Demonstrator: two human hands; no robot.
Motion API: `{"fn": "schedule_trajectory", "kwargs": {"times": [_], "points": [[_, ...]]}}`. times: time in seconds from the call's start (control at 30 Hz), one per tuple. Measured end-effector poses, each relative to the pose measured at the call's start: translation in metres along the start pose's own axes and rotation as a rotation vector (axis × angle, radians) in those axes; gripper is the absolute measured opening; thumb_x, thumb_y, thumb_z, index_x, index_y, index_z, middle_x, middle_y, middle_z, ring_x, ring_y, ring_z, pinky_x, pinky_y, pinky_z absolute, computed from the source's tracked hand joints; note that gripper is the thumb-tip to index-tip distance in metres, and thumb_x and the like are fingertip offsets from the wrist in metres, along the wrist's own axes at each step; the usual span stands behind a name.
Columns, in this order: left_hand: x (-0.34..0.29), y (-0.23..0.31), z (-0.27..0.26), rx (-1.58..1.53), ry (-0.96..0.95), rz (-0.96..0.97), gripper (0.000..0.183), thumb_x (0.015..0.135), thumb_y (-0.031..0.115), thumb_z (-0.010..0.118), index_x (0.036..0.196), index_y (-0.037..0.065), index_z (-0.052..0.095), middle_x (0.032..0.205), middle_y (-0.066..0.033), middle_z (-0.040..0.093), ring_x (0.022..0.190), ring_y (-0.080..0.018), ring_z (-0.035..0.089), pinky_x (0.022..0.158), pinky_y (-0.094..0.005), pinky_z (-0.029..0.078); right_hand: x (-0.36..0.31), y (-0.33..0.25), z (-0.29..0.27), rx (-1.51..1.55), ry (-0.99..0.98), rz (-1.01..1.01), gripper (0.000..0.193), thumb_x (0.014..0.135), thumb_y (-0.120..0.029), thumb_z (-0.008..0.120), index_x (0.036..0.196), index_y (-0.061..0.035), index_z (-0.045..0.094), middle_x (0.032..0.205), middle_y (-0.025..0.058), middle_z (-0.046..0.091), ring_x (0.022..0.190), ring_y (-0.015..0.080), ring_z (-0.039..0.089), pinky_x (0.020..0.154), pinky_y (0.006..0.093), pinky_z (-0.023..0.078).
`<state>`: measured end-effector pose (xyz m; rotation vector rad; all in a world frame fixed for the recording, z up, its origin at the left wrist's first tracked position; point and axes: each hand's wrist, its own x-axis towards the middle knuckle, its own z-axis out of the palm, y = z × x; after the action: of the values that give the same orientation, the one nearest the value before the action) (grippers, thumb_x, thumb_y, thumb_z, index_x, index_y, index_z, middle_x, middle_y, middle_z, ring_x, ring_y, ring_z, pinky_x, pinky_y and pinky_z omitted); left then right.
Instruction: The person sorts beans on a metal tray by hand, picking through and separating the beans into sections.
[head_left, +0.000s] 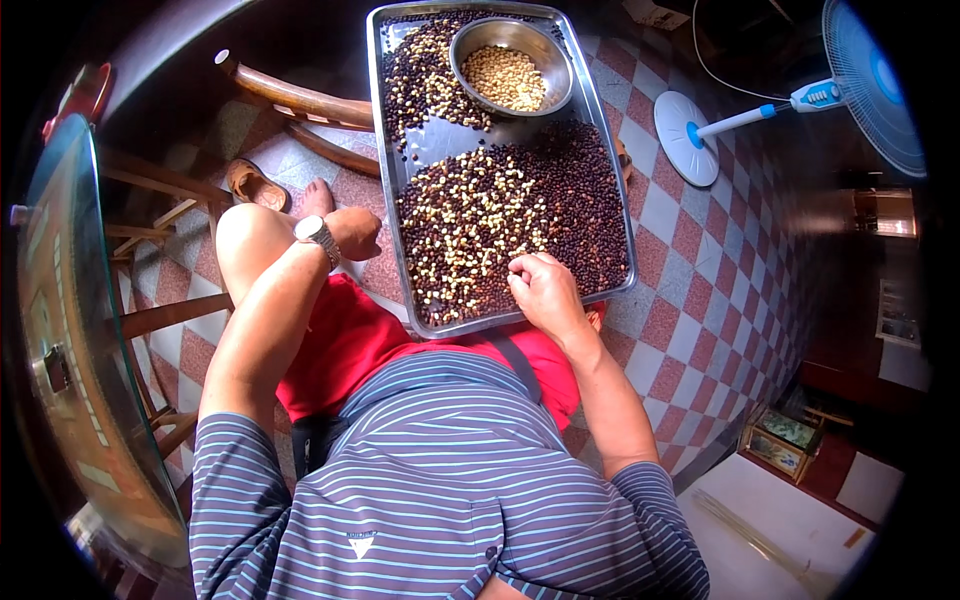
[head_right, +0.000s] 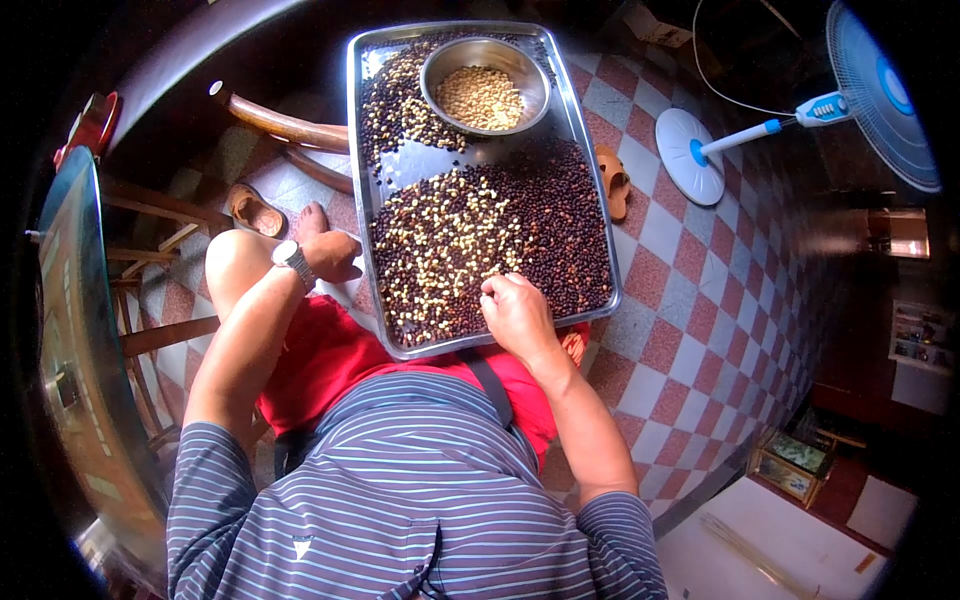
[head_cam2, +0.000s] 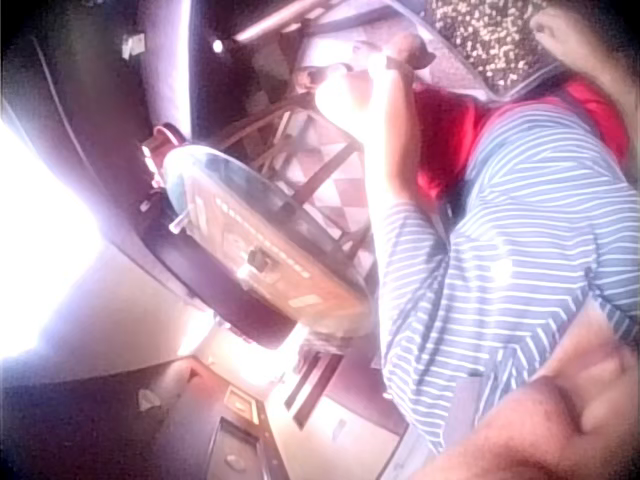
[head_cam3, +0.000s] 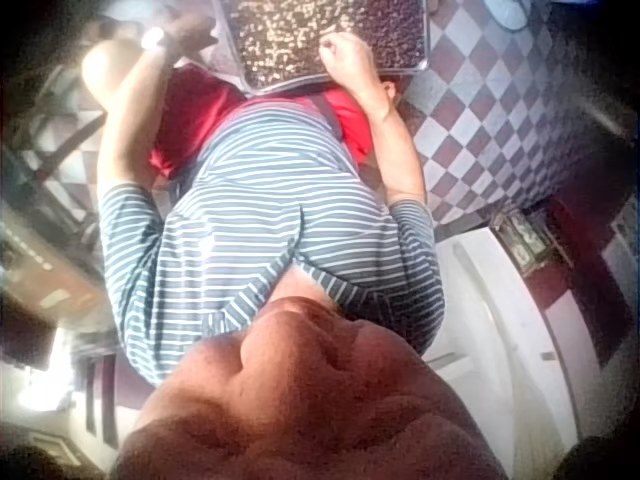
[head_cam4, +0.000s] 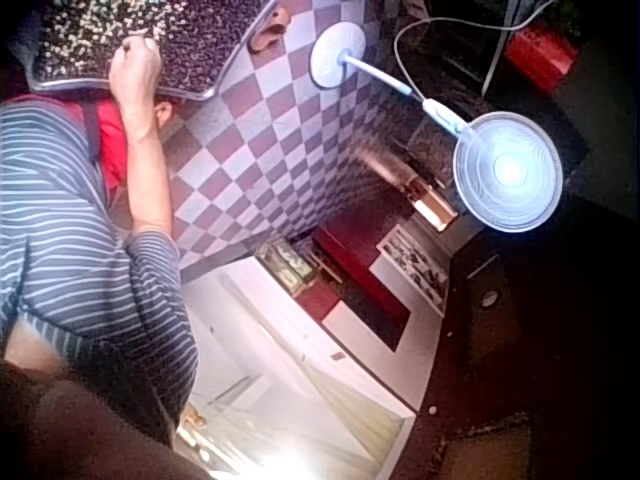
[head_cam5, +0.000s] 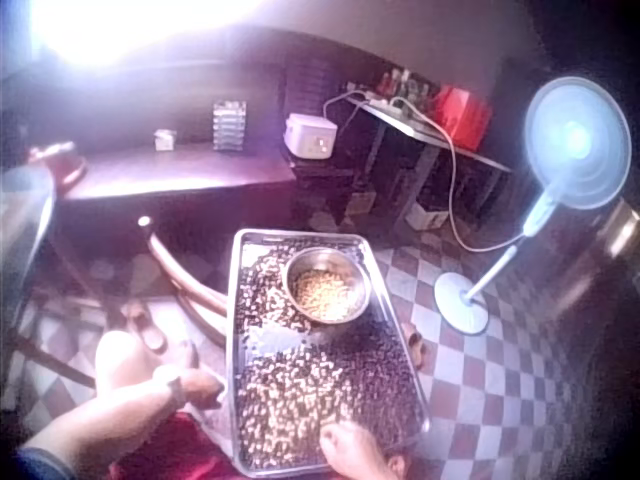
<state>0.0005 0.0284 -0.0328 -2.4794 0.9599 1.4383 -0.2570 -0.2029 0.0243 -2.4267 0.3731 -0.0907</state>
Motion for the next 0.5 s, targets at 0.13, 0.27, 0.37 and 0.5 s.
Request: {"fn": "schedule_trajectory", "kwargs": {"times": [0.13,0.27,0.37,0.5], "points": [[0.008,-0.009,0.010,0.077,0.088,0.044,0.059,0.064,0.055,0.080,0.110,0.022,0.065,0.123,-0.0201,0.047,0.122,-0.0363,0.039,0.106,-0.0419,0.030,0.000,0.001,-0.002,-0.018,0.005,-0.026,0.014,0.081,-0.008,0.070,0.094,-0.0020,0.071,0.076,0.0116,0.063,0.066,0.0256,0.063,0.064,0.0368,0.052],[0.008,-0.010,0.014,0.142,0.160,0.087,0.034,0.066,0.055,0.078,0.088,0.029,0.073,0.116,-0.0187,0.048,0.119,-0.0375,0.039,0.105,-0.0432,0.029,-0.001,0.002,-0.004,-0.060,-0.014,-0.021,0.013,0.081,-0.008,0.069,0.092,-0.0019,0.070,0.076,0.0136,0.064,0.067,0.0286,0.064,0.065,0.0383,0.052],[0.005,-0.009,0.013,0.144,0.170,0.091,0.027,0.066,0.054,0.077,0.080,0.031,0.073,0.114,-0.0175,0.048,0.118,-0.0373,0.039,0.104,-0.0434,0.028,0.001,-0.004,-0.005,-0.083,-0.043,0.041,0.011,0.081,-0.010,0.069,0.090,-0.0046,0.069,0.085,0.0166,0.066,0.081,0.0369,0.066,0.074,0.0456,0.055],[0.006,-0.010,0.012,0.086,0.150,0.073,0.026,0.067,0.053,0.077,0.081,0.032,0.073,0.114,-0.0168,0.049,0.119,-0.0367,0.038,0.105,-0.0434,0.028,0.002,-0.008,-0.002,-0.075,-0.052,0.067,0.009,0.081,-0.009,0.068,0.089,-0.0045,0.067,0.085,0.0165,0.066,0.081,0.0375,0.066,0.073,0.0461,0.055]]}}
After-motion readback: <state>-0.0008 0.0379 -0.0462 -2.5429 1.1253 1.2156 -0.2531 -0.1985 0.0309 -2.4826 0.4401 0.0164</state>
